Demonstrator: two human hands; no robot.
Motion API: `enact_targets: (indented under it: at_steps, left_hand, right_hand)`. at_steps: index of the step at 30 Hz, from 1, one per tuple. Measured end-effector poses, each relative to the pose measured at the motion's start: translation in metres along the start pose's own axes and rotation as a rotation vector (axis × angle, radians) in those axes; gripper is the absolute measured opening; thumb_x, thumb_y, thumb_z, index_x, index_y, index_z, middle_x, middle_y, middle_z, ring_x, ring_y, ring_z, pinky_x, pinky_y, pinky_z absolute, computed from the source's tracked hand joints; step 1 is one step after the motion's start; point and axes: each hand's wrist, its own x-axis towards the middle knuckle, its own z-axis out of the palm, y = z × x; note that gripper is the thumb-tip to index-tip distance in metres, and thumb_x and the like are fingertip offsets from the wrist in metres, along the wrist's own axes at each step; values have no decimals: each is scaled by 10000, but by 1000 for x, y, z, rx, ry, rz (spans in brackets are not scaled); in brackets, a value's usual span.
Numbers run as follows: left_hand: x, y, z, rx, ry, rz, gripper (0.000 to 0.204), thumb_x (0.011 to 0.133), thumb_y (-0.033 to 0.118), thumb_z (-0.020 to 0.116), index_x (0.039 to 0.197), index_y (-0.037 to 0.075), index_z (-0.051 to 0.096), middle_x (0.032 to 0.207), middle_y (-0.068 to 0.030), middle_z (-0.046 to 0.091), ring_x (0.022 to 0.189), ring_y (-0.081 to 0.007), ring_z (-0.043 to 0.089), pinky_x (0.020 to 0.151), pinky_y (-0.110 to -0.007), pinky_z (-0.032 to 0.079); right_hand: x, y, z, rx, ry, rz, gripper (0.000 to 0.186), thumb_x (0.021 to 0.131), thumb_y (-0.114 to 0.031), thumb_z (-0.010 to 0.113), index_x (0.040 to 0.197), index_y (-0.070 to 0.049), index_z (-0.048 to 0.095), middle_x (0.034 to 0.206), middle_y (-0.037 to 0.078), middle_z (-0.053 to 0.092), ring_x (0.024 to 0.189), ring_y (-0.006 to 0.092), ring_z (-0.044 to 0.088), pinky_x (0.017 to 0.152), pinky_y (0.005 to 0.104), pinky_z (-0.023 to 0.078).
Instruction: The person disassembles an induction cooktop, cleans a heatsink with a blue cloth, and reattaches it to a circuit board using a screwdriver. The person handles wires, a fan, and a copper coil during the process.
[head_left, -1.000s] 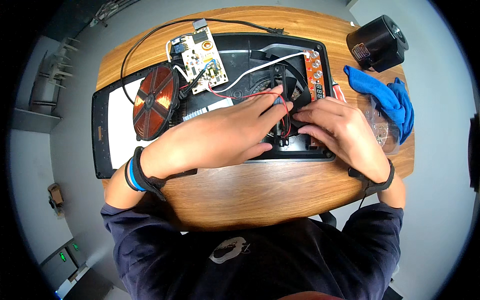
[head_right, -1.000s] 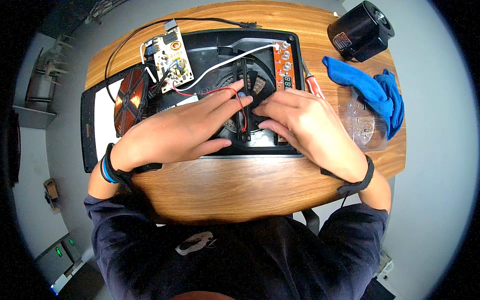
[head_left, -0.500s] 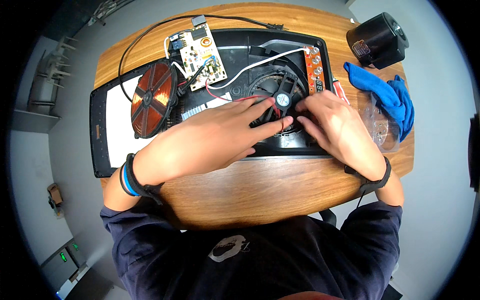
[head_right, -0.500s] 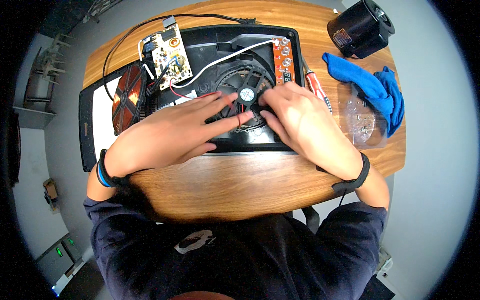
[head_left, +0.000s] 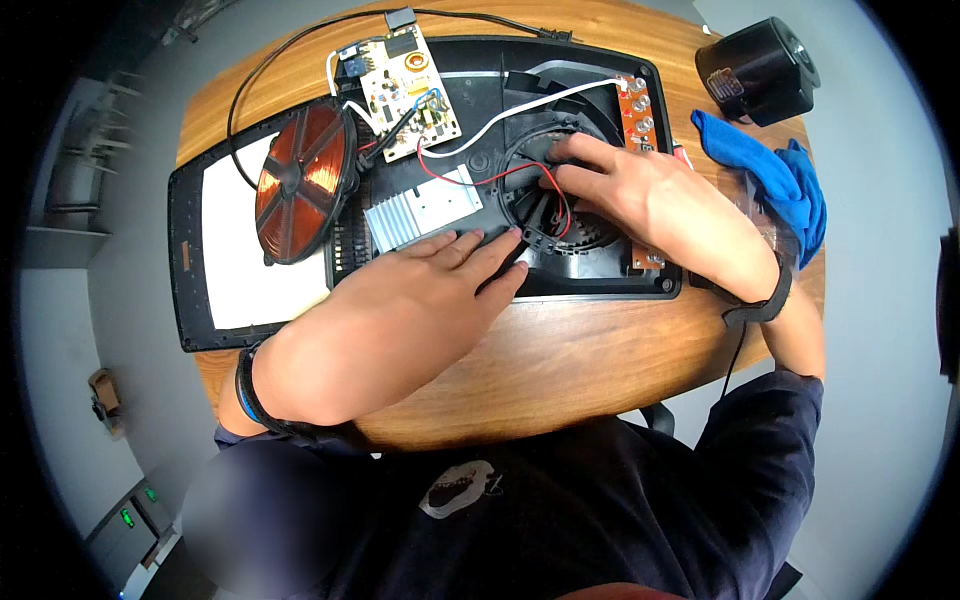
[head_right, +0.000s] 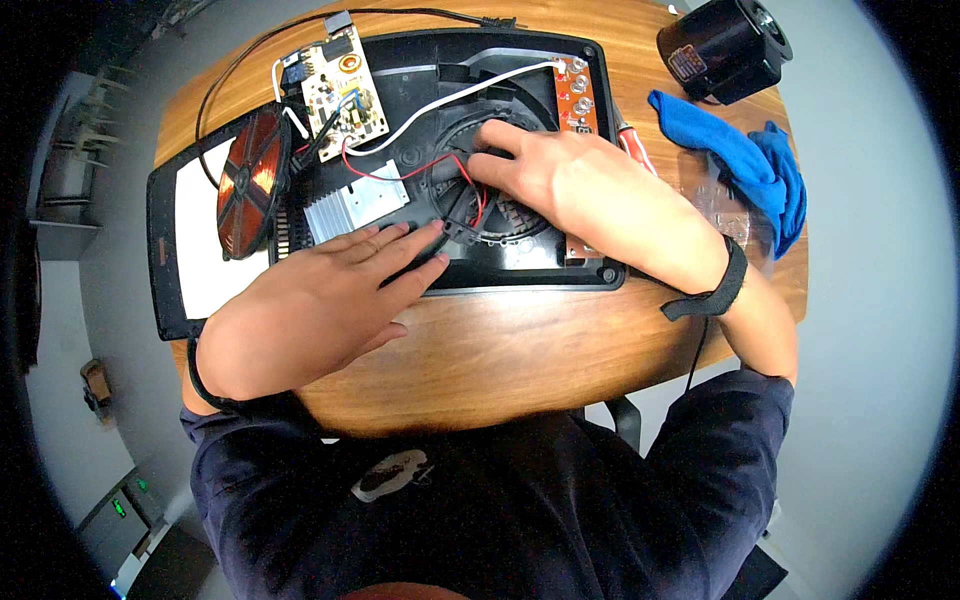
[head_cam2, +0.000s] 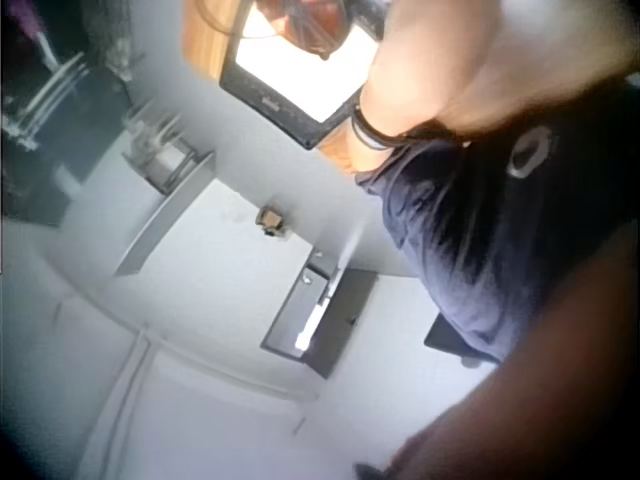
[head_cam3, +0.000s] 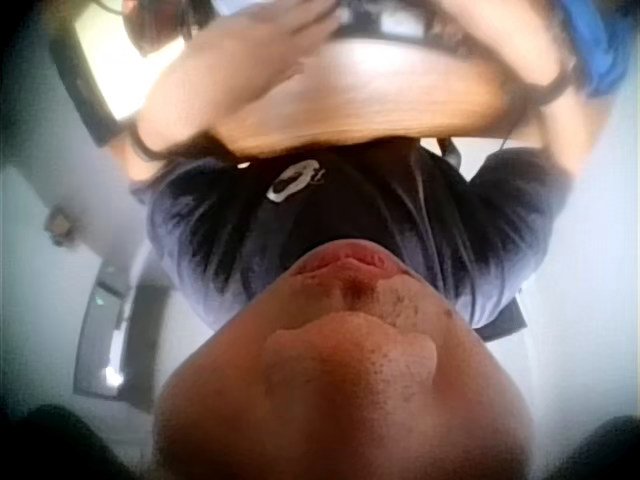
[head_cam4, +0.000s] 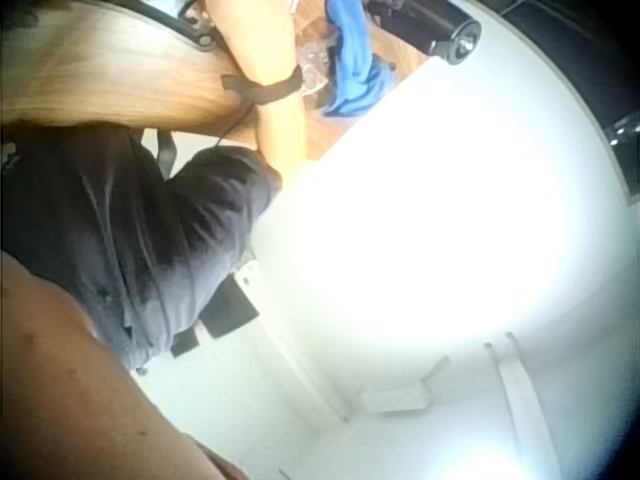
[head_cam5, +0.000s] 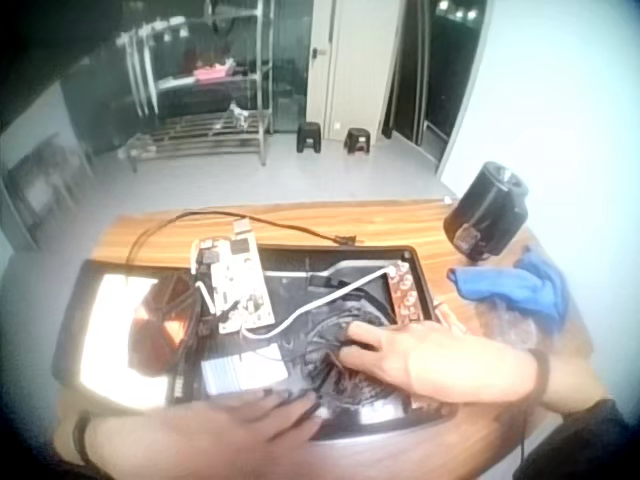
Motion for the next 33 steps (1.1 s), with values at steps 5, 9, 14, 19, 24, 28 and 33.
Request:
enact_targets:
  at_steps: [5, 9, 14, 19, 24, 28, 33]
  left_hand:
    - [-8, 3, 8, -53, 19, -8, 703, 1023, 281, 803, 1625, 2, 569, 1795, -222, 456, 1481, -417, 643, 1299, -485, 492]
    - [-11, 2, 17, -75, 73, 1, 729, 1001, 264, 811, 1622, -26, 564, 1770, -243, 483, 1464, -421, 650, 1285, -488, 493]
    - [-14, 1, 19, -118, 58, 9, 713, 1017, 222, 779, 1631, -58, 549, 1734, -254, 526, 1493, -421, 621, 1297, -484, 465]
    - [-15, 0, 19, -125, 55, 13, 716, 1028, 209, 764, 1648, -61, 530, 1733, -252, 527, 1508, -427, 605, 1299, -488, 459]
    - [-14, 0, 18, -129, 30, 5, 743, 1022, 224, 775, 1662, -53, 518, 1733, -246, 529, 1513, -424, 603, 1297, -495, 462]
    - [-11, 4, 16, -84, 3, -7, 760, 1013, 247, 793, 1661, -43, 523, 1736, -230, 532, 1522, -411, 599, 1298, -487, 465]
    - [-7, 11, 9, -71, -12, -53, 765, 1006, 274, 808, 1661, -16, 539, 1753, -191, 520, 1556, -387, 568, 1310, -475, 460]
  right_hand:
    - [-1, 2, 5, -206, 1, -85, 411, 956, -1, 693, 1367, -26, 688, 1433, 95, 702, 1200, 356, 767, 953, 449, 658]
    - [-5, -1, 0, -367, -87, -119, 609, 838, 13, 795, 1414, -144, 678, 1393, 55, 688, 1148, 298, 766, 939, 412, 676]
    - [-1, 0, 0, -355, -63, -157, 580, 834, 0, 798, 1365, -203, 681, 1457, 7, 673, 1157, 283, 736, 947, 402, 688]
    - [1, 11, 8, -311, -76, -178, 523, 854, -24, 777, 1340, -199, 695, 1492, 13, 668, 1200, 284, 724, 959, 403, 683]
    - [0, 11, 13, -299, -31, -165, 460, 886, -41, 757, 1319, -191, 713, 1493, 29, 673, 1213, 286, 725, 972, 399, 672]
    - [0, 9, 18, -275, 35, -154, 396, 894, -41, 761, 1272, -150, 718, 1494, 34, 688, 1205, 281, 733, 966, 393, 671]
    - [-4, 7, 19, -223, 54, -135, 296, 894, -43, 768, 1187, -60, 729, 1531, 46, 698, 1235, 291, 735, 990, 401, 674]
